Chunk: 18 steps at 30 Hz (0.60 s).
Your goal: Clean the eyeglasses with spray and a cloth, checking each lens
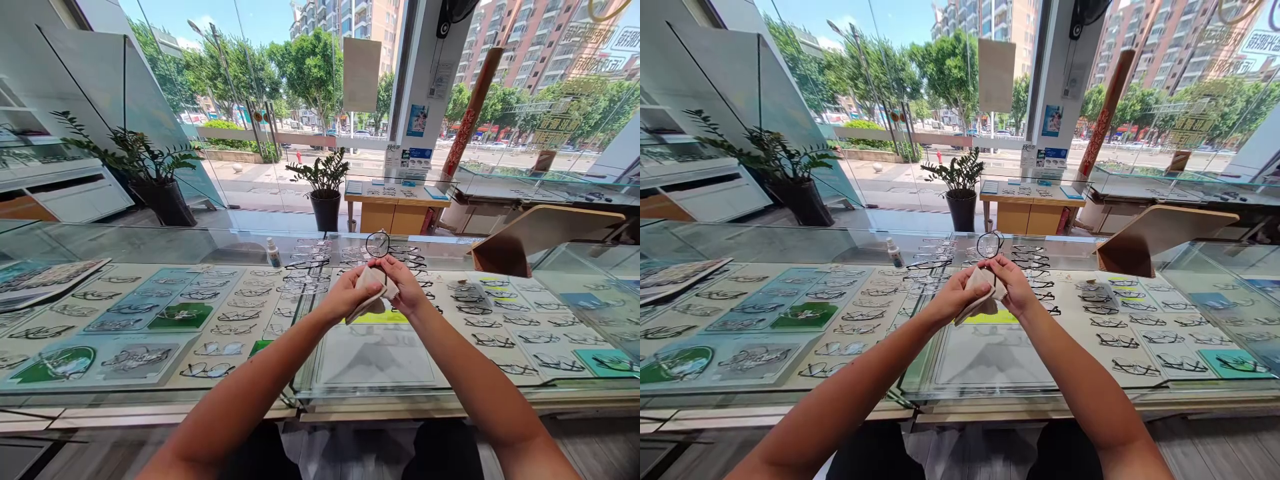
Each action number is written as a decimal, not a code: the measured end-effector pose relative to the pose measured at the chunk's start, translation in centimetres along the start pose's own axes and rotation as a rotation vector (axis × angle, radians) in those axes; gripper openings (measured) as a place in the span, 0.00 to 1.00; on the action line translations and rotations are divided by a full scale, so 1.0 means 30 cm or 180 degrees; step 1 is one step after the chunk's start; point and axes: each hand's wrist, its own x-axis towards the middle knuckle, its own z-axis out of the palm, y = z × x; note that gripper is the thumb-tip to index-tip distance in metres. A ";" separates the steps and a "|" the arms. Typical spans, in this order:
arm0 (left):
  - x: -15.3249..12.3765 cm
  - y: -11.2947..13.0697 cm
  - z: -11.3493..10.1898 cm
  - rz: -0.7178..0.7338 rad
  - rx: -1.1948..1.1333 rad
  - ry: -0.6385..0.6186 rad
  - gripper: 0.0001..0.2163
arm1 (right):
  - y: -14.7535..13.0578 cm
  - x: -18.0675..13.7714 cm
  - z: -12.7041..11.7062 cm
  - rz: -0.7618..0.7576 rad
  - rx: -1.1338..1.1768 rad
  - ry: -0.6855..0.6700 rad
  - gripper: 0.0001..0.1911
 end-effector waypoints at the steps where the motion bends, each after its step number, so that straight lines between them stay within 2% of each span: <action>1: 0.000 -0.003 -0.001 0.0053 0.0009 0.0019 0.31 | 0.001 -0.001 0.001 -0.0005 0.0003 -0.0004 0.17; 5: 0.000 -0.003 0.009 0.0294 0.0190 0.0298 0.33 | 0.007 -0.010 0.024 -0.0077 0.0009 0.0044 0.17; 8: -0.002 0.035 0.030 0.0560 0.0522 0.0507 0.30 | -0.011 -0.018 0.062 -0.0259 0.0044 0.0098 0.17; 13: 0.028 0.187 0.083 0.1274 0.0795 0.0752 0.24 | -0.132 0.007 0.163 -0.0565 -0.0169 -0.0210 0.14; 18: 0.095 0.342 0.145 0.1927 0.0410 0.0922 0.22 | -0.257 0.065 0.299 -0.1345 -0.0320 -0.0360 0.11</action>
